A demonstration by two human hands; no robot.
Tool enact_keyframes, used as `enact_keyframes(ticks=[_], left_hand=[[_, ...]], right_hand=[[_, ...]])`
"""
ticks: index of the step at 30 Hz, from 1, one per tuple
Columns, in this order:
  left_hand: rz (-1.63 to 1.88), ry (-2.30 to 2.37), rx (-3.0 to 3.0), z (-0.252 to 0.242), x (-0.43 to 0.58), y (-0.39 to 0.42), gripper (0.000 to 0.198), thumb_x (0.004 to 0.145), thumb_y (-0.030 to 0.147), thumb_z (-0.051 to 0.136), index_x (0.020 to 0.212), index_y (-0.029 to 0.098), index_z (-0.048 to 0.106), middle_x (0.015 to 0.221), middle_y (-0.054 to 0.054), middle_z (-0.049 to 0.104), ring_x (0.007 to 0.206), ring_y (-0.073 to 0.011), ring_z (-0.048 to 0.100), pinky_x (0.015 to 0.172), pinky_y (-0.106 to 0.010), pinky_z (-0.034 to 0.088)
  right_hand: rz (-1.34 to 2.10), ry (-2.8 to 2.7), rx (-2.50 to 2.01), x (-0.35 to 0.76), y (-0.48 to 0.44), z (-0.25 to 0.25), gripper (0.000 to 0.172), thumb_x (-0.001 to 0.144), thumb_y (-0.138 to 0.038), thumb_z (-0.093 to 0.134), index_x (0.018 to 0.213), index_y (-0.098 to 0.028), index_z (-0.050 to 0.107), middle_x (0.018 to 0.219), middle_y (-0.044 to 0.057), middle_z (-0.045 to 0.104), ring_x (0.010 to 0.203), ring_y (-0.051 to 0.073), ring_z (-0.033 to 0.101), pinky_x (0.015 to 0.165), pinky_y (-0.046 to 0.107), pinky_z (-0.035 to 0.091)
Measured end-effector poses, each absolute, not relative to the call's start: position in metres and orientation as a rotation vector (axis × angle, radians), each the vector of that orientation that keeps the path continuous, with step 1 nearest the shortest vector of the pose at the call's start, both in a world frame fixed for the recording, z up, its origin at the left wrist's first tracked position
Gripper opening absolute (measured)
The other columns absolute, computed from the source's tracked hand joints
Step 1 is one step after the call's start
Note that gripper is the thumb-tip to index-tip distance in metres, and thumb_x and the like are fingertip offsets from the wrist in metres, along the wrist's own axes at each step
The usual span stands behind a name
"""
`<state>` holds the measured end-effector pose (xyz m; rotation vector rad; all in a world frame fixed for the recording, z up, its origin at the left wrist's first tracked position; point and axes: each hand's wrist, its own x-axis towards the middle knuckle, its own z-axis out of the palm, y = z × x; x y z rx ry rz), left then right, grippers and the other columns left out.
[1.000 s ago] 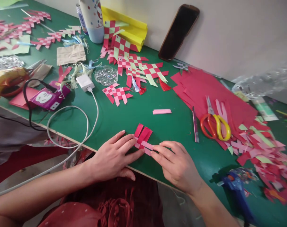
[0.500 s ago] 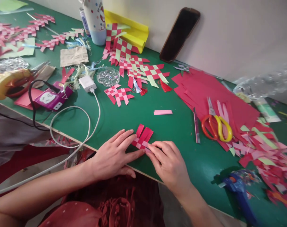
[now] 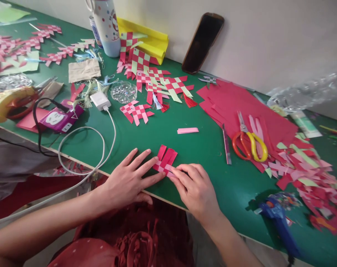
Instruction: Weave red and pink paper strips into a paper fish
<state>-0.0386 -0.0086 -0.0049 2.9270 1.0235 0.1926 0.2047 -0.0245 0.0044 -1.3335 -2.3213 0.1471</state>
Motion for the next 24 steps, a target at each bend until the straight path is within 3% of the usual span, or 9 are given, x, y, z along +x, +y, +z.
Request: enact_keyframes(ticks=[7, 12, 19, 24], left_hand=[[0.200, 0.948, 2.960, -0.005, -0.054, -0.006, 0.080, 0.088, 0.075, 0.040, 0.153, 0.030, 0.029, 0.155, -0.007, 0.039, 0.145, -0.0334, 0.029, 0.120, -0.055, 0.012], [0.218, 0.896, 2.979, -0.005, -0.058, -0.003, 0.078, 0.091, 0.073, 0.033, 0.151, 0.023, 0.034, 0.156, -0.003, 0.038, 0.146, -0.0289, 0.027, 0.122, -0.052, 0.000], [0.282, 0.857, 3.006, 0.004, -0.047, 0.003, 0.077, 0.089, 0.074, 0.035, 0.141, 0.019, 0.050, 0.144, -0.007, 0.053, 0.141, -0.0297, 0.036, 0.122, -0.054, 0.009], [0.246, 0.886, 3.018, 0.011, -0.033, 0.004, 0.074, 0.086, 0.074, 0.043, 0.147, 0.032, 0.041, 0.129, -0.006, 0.060, 0.127, -0.0317, 0.048, 0.115, -0.060, 0.023]], right_hand=[[0.154, -2.319, -1.329, 0.204, -0.025, 0.003, 0.019, 0.091, -0.019, 0.063, 0.109, -0.016, 0.071, 0.096, 0.008, 0.069, 0.091, 0.020, 0.056, 0.084, 0.037, 0.049], [0.142, -2.321, -1.335, 0.205, -0.025, 0.003, 0.017, 0.091, -0.019, 0.063, 0.106, -0.016, 0.071, 0.097, 0.008, 0.069, 0.091, 0.020, 0.056, 0.084, 0.037, 0.049], [0.153, -2.292, -1.354, 0.204, -0.026, 0.003, 0.016, 0.091, -0.020, 0.064, 0.104, -0.017, 0.072, 0.096, 0.007, 0.069, 0.091, 0.020, 0.056, 0.084, 0.036, 0.049], [0.146, -2.277, -1.370, 0.203, -0.027, 0.002, 0.017, 0.092, -0.020, 0.062, 0.106, -0.017, 0.072, 0.097, 0.007, 0.070, 0.092, 0.020, 0.056, 0.084, 0.036, 0.050]])
